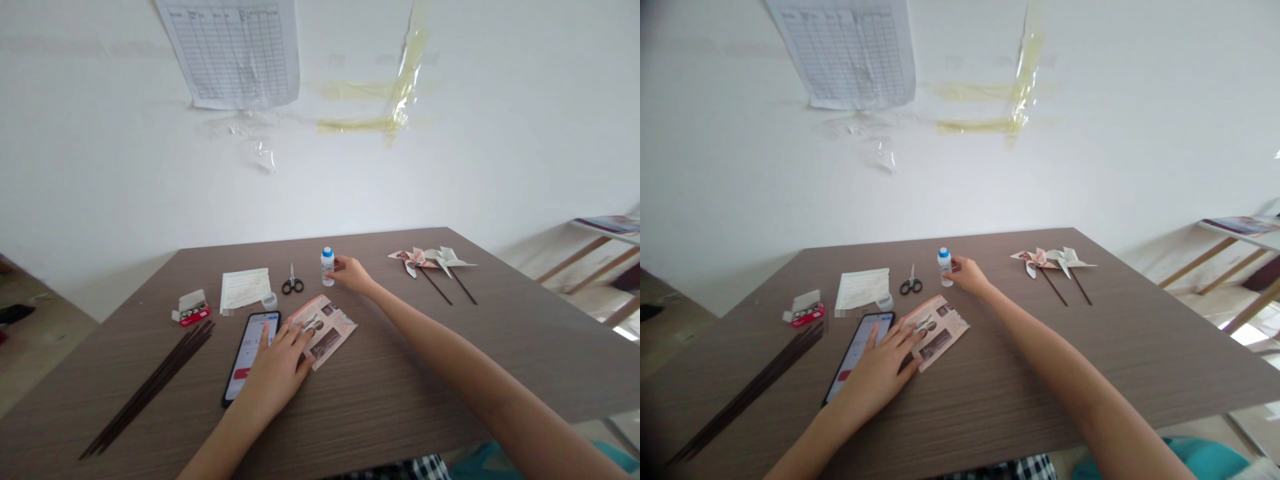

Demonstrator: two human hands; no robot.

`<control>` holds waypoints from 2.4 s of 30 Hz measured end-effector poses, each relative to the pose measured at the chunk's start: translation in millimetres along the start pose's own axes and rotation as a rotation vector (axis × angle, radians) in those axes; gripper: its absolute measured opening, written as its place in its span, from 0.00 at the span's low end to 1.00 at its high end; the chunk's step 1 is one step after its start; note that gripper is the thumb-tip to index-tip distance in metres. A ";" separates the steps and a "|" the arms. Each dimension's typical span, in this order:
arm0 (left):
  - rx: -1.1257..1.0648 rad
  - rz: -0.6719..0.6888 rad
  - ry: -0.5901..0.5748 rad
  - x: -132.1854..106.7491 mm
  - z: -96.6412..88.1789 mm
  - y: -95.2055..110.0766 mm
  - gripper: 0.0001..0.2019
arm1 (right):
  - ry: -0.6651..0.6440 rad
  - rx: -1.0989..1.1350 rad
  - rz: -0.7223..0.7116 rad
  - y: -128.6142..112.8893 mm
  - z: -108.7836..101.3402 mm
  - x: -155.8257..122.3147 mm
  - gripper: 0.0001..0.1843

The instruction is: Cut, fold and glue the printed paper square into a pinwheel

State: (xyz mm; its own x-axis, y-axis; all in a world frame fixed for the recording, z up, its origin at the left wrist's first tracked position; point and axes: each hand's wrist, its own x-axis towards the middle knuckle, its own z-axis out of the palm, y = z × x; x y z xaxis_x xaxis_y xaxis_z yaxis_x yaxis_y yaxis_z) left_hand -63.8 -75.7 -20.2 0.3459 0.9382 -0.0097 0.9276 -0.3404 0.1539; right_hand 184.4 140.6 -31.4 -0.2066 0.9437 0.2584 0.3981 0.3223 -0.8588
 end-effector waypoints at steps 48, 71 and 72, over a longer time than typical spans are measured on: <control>-0.053 -0.008 0.081 29.7 19.2 46.9 0.27 | 0.235 -0.273 -0.233 38.7 -67.0 -79.6 0.12; -0.115 0.022 0.154 31.7 24.1 37.9 0.23 | 0.278 -0.418 -0.345 42.5 -70.1 -78.9 0.33; -0.118 0.026 0.156 31.8 24.4 37.6 0.23 | 0.290 -0.403 -0.333 42.2 -69.9 -78.8 0.33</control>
State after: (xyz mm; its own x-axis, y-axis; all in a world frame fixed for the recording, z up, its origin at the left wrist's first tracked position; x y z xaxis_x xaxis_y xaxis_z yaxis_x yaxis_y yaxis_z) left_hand -14.5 -60.1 -38.8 0.3346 0.9307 0.1478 0.8927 -0.3633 0.2666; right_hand 279.9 85.0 -57.1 -0.1486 0.7502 0.6443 0.6735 0.5538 -0.4895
